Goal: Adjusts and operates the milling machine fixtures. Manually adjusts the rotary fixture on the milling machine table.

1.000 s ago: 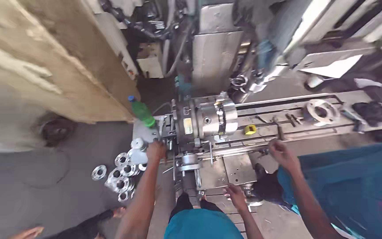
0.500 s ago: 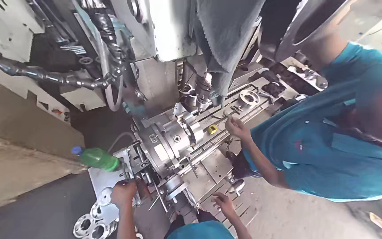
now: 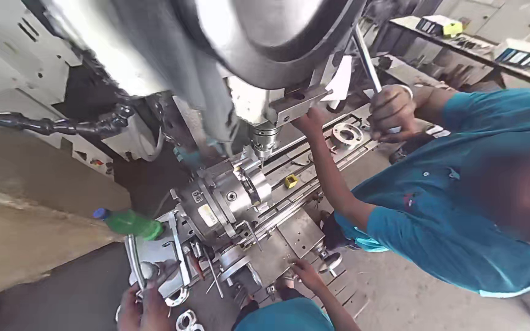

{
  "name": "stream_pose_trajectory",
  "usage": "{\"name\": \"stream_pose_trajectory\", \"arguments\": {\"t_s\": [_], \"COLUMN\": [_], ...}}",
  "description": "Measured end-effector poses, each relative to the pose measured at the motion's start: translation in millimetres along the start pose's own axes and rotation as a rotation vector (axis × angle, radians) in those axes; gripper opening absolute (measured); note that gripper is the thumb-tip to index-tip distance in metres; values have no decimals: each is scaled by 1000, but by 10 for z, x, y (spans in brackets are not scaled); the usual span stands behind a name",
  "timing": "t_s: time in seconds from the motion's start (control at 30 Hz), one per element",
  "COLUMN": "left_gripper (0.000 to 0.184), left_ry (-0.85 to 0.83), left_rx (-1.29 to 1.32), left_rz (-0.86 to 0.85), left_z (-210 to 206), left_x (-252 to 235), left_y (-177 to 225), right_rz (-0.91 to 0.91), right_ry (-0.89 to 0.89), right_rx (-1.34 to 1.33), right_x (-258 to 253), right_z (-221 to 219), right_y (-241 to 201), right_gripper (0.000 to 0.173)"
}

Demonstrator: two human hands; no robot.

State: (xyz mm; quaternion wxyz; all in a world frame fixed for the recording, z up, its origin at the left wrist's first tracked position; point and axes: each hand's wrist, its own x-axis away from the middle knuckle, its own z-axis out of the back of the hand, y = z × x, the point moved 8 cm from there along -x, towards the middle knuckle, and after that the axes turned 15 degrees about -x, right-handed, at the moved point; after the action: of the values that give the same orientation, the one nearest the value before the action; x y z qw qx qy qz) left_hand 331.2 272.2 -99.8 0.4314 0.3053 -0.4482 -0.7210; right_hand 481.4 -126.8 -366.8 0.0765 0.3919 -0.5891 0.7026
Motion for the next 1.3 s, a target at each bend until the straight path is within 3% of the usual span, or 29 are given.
{"name": "stream_pose_trajectory", "arguments": {"t_s": [0.1, 0.2, 0.33, 0.47, 0.57, 0.7, 0.83, 1.07, 1.2, 1.3], "left_gripper": [12, 14, 19, 18, 17, 26, 31, 38, 38, 37], "left_ry": [-94, -152, -150, -110, -81, -55, -108, -385, -614, -745], "left_rx": [171, 160, 87, 125, 160, -60, -415, -936, -1255, -1292], "left_rz": [-121, -180, -126, 17, 34, -184, -495, -733, -972, -1180], "left_z": [-305, -654, -890, -937, -924, -1091, -1532, -1801, -1965, -2078], "left_x": [216, 345, 561, 825, 831, 440, 11, -271, -200, -176], "left_y": [645, 902, 821, 577, 615, 1081, 1478, 1632, 1738, 1710], "right_rz": [32, 79, 175, 221, 298, 339, 315, 264, 240, 234], "right_ry": [-81, -112, -107, -130, -165, -233, -269, -220, -186, -204], "right_rx": [28, 8, -59, -53, -52, -73, -97, -123, -129, -115], "right_x": [-187, -279, -408, -342, -355, -403, -371, -386, -419, -447], "right_z": [95, 209, 278, 184, 67, -145, -272, 12, 156, 152], "right_y": [-170, -377, -659, -988, -1162, -1250, -1239, -927, -883, -901], "right_gripper": [36, 35, 34, 34, 34, 33, 33, 35, 32, 33]}}
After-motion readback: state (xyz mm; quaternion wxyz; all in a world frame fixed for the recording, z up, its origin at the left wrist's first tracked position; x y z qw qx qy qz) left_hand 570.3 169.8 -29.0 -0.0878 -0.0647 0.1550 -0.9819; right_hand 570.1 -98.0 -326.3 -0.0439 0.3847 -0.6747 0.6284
